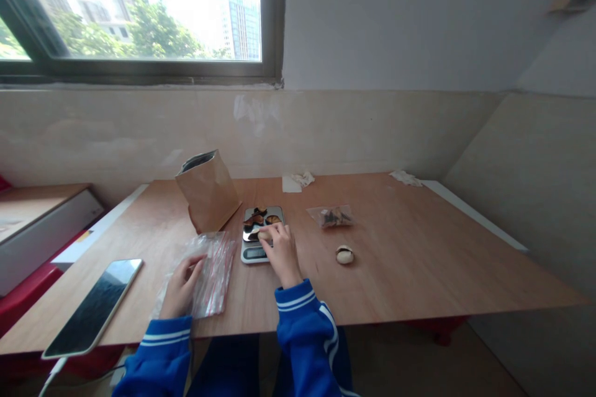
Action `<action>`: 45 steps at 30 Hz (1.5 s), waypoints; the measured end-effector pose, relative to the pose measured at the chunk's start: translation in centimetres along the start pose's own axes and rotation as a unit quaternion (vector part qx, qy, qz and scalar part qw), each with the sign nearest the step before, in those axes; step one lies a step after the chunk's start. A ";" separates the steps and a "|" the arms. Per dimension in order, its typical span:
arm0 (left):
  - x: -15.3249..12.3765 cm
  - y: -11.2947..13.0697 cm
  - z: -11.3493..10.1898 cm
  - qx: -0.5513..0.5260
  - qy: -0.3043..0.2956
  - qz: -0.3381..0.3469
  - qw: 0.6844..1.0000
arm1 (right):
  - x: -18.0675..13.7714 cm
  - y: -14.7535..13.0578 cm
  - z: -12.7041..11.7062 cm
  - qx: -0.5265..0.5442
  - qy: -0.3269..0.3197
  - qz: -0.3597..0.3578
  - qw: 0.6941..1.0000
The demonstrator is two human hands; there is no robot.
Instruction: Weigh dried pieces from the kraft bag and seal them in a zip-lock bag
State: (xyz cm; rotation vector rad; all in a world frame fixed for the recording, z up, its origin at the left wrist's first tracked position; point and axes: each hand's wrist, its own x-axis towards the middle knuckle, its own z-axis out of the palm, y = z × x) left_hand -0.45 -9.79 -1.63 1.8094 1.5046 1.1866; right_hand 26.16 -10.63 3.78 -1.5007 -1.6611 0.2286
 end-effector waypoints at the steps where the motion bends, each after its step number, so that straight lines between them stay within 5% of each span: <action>1: 0.0 0.0 0.0 -0.001 0.000 -0.001 1.000 | 0.6 0.1 0.3 -0.024 0.010 -0.001 1.000; 5: -0.1 0.2 -0.1 0.001 0.002 0.000 1.000 | 1.7 0.8 1.4 -0.077 0.028 -0.013 0.997; 11: -0.1 0.5 -0.1 0.012 0.008 0.003 1.000 | -1.7 3.3 1.0 -0.036 0.152 0.031 0.987; 18: 0.1 0.2 -0.1 0.044 0.019 0.026 0.999 | -3.6 6.3 -0.4 -0.010 0.201 0.077 0.977; 25: -0.2 0.5 -0.6 0.093 -0.046 0.063 0.993 | -3.6 6.5 -0.1 0.012 0.189 0.076 0.979; 32: -0.4 0.7 -0.2 0.100 -0.021 0.078 0.992 | -3.7 6.2 -0.3 0.035 0.188 0.082 0.978; 40: -1.0 7.1 -0.5 0.074 0.115 0.081 0.987 | -3.3 3.2 -1.2 0.138 0.145 0.059 0.978; 45: -1.5 10.8 0.7 0.033 0.112 0.095 0.989 | -3.1 -0.4 -1.1 0.197 0.041 0.029 0.979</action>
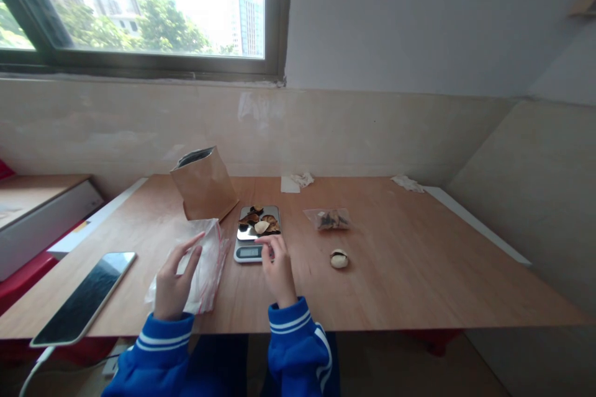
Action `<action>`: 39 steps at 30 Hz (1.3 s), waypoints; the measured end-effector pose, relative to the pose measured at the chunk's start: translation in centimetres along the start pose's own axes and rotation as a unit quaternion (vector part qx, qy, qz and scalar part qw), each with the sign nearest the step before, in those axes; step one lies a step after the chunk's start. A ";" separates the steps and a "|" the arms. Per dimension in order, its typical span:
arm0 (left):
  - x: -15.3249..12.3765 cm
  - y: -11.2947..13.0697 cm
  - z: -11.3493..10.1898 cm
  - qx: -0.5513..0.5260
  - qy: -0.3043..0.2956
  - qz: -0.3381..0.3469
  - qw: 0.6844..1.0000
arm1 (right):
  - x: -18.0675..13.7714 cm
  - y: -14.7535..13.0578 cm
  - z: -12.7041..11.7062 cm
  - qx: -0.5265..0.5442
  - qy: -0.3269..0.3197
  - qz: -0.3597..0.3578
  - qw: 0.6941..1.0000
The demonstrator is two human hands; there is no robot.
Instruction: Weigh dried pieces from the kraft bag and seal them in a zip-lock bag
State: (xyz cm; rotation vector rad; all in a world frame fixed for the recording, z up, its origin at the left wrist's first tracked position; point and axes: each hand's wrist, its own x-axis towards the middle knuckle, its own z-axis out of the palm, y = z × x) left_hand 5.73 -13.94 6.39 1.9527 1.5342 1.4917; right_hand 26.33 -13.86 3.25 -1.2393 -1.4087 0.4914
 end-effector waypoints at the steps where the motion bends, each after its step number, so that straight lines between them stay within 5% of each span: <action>1: -0.1 0.2 0.3 -0.004 -0.007 0.007 1.000 | -0.1 -0.4 0.3 0.004 -0.021 -0.001 1.000; 4: -0.2 0.2 0.8 -0.010 -0.022 0.012 1.000 | -0.2 -0.7 0.9 0.002 -0.044 -0.004 0.999; 13: 0.0 -0.8 0.3 0.031 0.016 0.012 0.999 | 0.0 2.3 -0.8 -0.025 0.024 0.012 0.999; 20: 0.0 -4.3 1.6 0.151 -0.079 -0.110 0.979 | -0.2 3.9 -1.4 -0.049 0.044 0.020 0.998; 25: 2.1 -3.9 1.0 0.087 -0.012 -0.020 0.996 | -0.2 4.8 -1.8 -0.062 0.052 0.022 0.996; 30: 5.1 -0.6 0.9 0.038 -0.056 0.044 0.997 | -0.2 5.3 -2.1 -0.070 0.075 0.025 0.994; 35: 7.8 1.4 3.4 -0.013 -0.128 0.067 0.989 | -0.2 5.5 -2.6 -0.097 0.116 0.030 0.988; 39: 10.7 0.4 7.3 -0.030 -0.174 0.067 0.982 | -0.3 5.9 -2.7 -0.097 0.139 0.035 0.985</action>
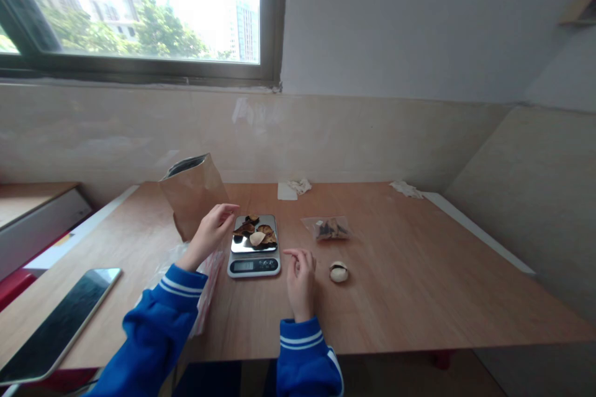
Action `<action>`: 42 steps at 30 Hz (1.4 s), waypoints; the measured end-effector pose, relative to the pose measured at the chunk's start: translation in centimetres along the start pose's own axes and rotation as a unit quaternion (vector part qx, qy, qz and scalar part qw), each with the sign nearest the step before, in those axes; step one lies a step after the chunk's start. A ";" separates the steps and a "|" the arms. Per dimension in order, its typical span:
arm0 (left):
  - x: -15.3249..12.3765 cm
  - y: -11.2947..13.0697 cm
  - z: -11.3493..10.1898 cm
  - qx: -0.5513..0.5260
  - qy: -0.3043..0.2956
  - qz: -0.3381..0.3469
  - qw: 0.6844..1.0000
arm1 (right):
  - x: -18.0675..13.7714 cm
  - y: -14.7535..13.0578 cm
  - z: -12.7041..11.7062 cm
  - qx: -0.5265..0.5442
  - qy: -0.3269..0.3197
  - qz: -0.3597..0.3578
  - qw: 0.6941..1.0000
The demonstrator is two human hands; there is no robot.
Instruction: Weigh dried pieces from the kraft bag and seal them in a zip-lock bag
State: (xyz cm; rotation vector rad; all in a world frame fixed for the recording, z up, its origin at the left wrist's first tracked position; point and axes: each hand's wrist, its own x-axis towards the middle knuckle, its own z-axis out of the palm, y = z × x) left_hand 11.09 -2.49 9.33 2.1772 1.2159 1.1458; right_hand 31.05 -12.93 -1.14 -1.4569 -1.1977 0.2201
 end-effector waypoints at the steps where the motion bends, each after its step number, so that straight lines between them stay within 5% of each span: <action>1: 1.1 -0.7 0.8 0.006 -0.006 -0.015 1.000 | 0.0 0.1 0.0 -0.001 0.002 0.002 1.000; 5: 4.6 -3.9 4.1 0.062 -0.054 -0.110 0.991 | 0.0 0.3 0.1 -0.013 0.009 0.007 1.000; 11: 5.8 -6.4 6.8 0.062 -0.111 -0.132 0.983 | 0.2 0.4 -0.2 -0.026 0.021 0.006 0.999; 26: 4.2 -7.6 4.2 -0.006 -0.080 -0.117 0.990 | 0.0 0.6 -0.2 -0.021 0.007 0.016 1.000; 33: 2.9 -7.8 2.8 -0.062 -0.162 -0.135 0.976 | 0.0 0.6 -0.2 -0.023 -0.004 0.018 1.000; 39: 3.5 -7.2 3.8 -0.013 -0.079 -0.103 0.991 | -0.1 0.7 -0.2 -0.022 0.000 0.012 1.000; 42: 4.1 -6.7 4.5 0.029 -0.084 -0.104 0.991 | -0.2 0.7 -0.2 -0.024 0.001 0.012 1.000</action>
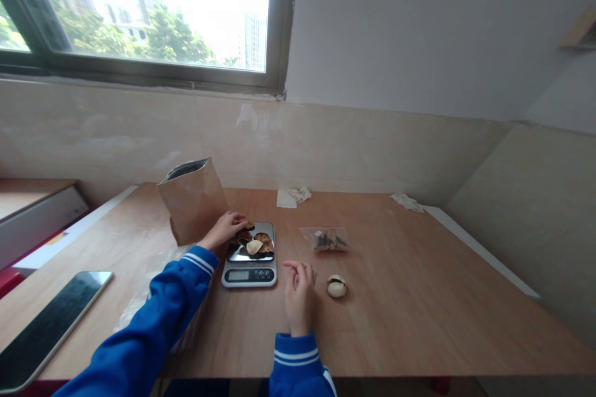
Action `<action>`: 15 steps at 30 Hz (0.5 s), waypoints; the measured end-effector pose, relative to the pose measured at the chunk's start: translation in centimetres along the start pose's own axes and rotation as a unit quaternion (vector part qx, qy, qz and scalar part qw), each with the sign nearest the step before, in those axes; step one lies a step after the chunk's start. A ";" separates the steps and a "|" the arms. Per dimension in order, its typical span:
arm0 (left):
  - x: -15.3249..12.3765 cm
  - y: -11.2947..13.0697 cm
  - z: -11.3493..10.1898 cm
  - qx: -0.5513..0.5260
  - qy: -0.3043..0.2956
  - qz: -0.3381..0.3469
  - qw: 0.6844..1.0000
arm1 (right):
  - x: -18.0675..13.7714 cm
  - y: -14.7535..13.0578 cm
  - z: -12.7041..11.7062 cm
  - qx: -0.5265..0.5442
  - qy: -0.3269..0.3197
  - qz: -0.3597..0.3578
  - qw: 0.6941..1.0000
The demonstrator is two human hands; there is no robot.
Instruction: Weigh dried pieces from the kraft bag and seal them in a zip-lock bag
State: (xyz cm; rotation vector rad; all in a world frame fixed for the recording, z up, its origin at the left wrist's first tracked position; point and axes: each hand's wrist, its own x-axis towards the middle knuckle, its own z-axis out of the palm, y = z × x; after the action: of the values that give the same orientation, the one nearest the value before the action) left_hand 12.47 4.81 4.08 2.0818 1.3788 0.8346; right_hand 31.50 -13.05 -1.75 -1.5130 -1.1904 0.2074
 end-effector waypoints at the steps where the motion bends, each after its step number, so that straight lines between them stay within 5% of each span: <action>1: 0.1 0.2 0.2 0.008 -0.004 -0.001 1.000 | 0.0 0.0 0.0 0.000 0.001 0.000 1.000; 7: 0.2 1.8 -0.1 0.017 0.050 0.003 0.999 | 0.0 -0.2 0.0 0.009 0.004 0.000 1.000; 11: -1.7 5.7 -0.7 -0.054 0.133 0.079 0.987 | 0.1 -0.6 0.0 0.045 0.009 0.020 0.999; 15: -6.2 10.8 1.5 -0.091 0.032 0.183 0.978 | 0.2 -1.3 -0.1 0.141 0.036 0.076 0.986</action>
State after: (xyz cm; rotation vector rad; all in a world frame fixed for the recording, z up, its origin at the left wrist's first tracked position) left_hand 18.40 -4.96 9.29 2.2094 0.9174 1.1377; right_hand 30.90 -13.20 -0.56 -1.3493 -0.9456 0.4034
